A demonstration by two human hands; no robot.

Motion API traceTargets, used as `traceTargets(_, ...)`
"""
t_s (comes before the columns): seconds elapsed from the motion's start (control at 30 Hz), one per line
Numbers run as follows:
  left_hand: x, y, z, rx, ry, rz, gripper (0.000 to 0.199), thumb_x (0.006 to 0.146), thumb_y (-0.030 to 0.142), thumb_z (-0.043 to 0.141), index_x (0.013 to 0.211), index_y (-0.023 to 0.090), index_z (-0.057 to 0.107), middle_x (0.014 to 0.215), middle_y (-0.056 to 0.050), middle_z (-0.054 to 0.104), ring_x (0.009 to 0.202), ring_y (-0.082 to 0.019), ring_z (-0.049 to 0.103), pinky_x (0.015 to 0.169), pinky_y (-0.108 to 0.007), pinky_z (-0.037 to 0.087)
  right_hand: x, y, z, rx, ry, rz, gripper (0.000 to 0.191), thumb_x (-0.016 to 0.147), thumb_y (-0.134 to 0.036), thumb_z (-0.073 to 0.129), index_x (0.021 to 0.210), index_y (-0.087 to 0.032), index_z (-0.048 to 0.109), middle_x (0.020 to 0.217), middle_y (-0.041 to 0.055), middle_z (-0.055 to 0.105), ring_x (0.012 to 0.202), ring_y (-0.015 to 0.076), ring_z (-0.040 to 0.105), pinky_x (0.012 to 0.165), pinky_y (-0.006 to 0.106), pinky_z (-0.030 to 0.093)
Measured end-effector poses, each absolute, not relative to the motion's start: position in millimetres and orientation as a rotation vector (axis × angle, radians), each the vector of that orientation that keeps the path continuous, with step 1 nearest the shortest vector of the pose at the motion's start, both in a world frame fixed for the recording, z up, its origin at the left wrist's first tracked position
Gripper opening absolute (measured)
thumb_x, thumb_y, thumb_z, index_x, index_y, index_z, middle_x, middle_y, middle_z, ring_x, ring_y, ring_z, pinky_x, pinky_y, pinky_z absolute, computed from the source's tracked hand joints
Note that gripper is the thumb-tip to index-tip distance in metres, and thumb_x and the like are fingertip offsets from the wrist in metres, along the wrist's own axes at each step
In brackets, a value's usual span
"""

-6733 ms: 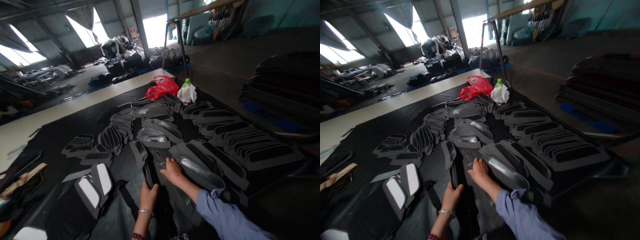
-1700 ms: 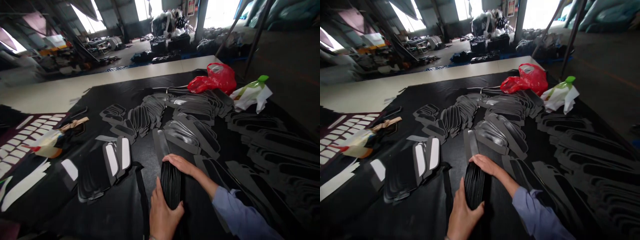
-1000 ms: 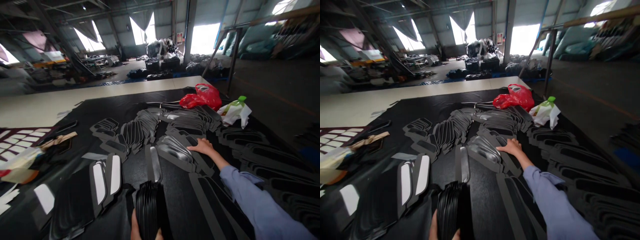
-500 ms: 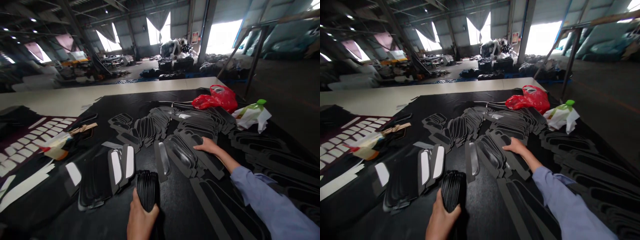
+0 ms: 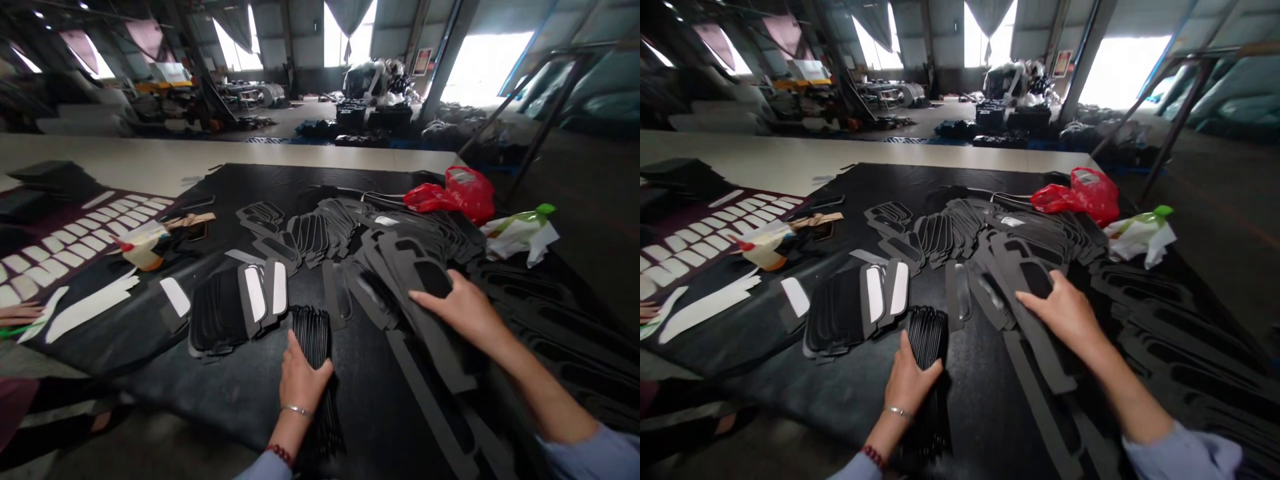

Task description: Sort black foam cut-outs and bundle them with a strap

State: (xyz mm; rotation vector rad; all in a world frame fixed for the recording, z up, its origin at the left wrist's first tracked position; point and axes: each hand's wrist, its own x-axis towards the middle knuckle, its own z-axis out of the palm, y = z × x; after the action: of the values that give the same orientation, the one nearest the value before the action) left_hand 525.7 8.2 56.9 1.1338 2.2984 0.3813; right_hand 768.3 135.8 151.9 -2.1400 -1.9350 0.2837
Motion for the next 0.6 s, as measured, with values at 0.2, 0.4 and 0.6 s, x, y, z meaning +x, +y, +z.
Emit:
traceTargets(0.2,520.8,4.2,55.2,1.193,2.230,0.431,0.096,0.072,0.045,0.056,0.138,0.004,0.002,0.121,-0.024,0.045,0.112,-0.034,0.048,0.093,-0.040,0.038,690.2,42.8,67.0,-2.145,-2.144,0.887,0.043,0.080,-0.051,0.047,0.107,-0.018,0.046,0.098,0.0157,0.065,0.092,0.0305,0.063,0.071,0.036,0.045)
traceTargets(0.4,516.7,2.6,56.9,1.244,2.179,0.428,0.095,0.073,0.048,0.055,0.139,0.004,0.004,0.120,-0.025,0.045,0.112,-0.036,0.048,0.090,-0.043,0.039,655.2,14.8,52.2,-2.166,-2.009,0.876,0.045,0.083,-0.053,0.042,0.106,-0.014,0.044,0.092,0.0186,0.066,0.089,0.0325,0.063,0.071,0.038,0.045)
traceTargets(0.6,505.0,-4.4,52.5,1.229,2.043,0.575,0.096,0.076,0.053,0.051,0.139,0.004,0.000,0.128,-0.026,0.038,0.121,-0.035,0.040,0.097,-0.043,0.034,630.5,-7.5,51.1,-1.937,-1.860,1.118,0.042,0.092,-0.036,0.017,0.117,-0.016,0.044,0.111,0.0161,0.061,0.107,0.0242,0.057,0.088,0.037,0.043)
